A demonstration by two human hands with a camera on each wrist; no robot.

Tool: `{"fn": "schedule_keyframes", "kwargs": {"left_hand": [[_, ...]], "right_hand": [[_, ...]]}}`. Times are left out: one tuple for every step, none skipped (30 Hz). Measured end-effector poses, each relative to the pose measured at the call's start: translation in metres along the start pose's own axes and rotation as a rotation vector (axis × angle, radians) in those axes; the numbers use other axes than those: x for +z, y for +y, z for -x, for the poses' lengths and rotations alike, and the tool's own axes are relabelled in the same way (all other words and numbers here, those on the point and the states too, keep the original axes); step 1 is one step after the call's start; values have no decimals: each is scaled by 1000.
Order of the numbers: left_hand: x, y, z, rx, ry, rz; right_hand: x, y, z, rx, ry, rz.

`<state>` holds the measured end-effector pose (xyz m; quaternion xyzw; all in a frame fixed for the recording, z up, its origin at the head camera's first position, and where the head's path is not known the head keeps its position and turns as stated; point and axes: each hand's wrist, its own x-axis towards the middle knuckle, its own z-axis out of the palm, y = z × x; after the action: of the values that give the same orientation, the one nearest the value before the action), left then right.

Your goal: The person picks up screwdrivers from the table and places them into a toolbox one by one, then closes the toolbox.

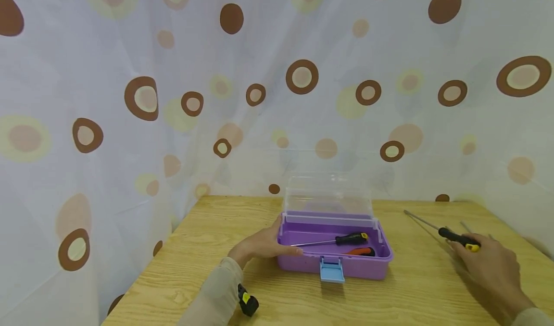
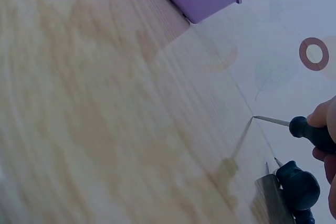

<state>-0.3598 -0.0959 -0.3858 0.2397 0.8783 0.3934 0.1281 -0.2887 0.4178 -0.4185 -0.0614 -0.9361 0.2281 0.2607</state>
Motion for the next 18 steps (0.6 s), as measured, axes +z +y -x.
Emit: {"fn": "schedule_keyframes", "kwargs": {"left_hand": [[0, 0, 0, 3, 1, 1], [0, 0, 0, 3, 2, 2], [-1, -1, 0, 6, 1, 4], [-1, -1, 0, 9, 0, 5], [0, -1, 0, 9, -1, 5], [0, -1, 0, 10, -2, 6], [0, -2, 0, 10, -2, 7], [0, -2, 0, 13, -4, 8], [0, -2, 0, 17, -5, 9], [1, -2, 0, 20, -7, 10], [1, -2, 0, 23, -7, 12], [1, -3, 0, 29, -9, 13], [0, -3, -1, 35, -10, 15], [0, -3, -1, 38, -11, 16], [0, -3, -1, 38, -10, 13], [0, -3, -1, 39, -11, 13], [-1, -4, -1, 42, -10, 14], [-1, -4, -2, 45, -11, 14]], "right_hand": [[0, -1, -1, 2, 4, 2], [-1, -1, -2, 6, 8, 3], [-1, -2, -3, 12, 12, 9], [-1, -2, -3, 23, 11, 13], [-1, -2, -4, 32, 8, 16], [-1, -1, -4, 40, 7, 20], [-1, -1, -4, 47, 5, 23], [-1, -1, -4, 53, 4, 24], [-1, -1, -4, 57, 2, 24], [-1, 0, -4, 60, 2, 24], [-1, 0, -4, 61, 4, 19], [-1, 0, -5, 68, 4, 14], [-1, 0, -5, 74, 2, 8], [-1, 0, -5, 81, 1, 2], [-2, 0, -6, 90, 0, -4], [-2, 0, -6, 101, -4, -9], [-3, -1, -6, 113, -6, -16], [-3, -1, -6, 125, -9, -20]]}}
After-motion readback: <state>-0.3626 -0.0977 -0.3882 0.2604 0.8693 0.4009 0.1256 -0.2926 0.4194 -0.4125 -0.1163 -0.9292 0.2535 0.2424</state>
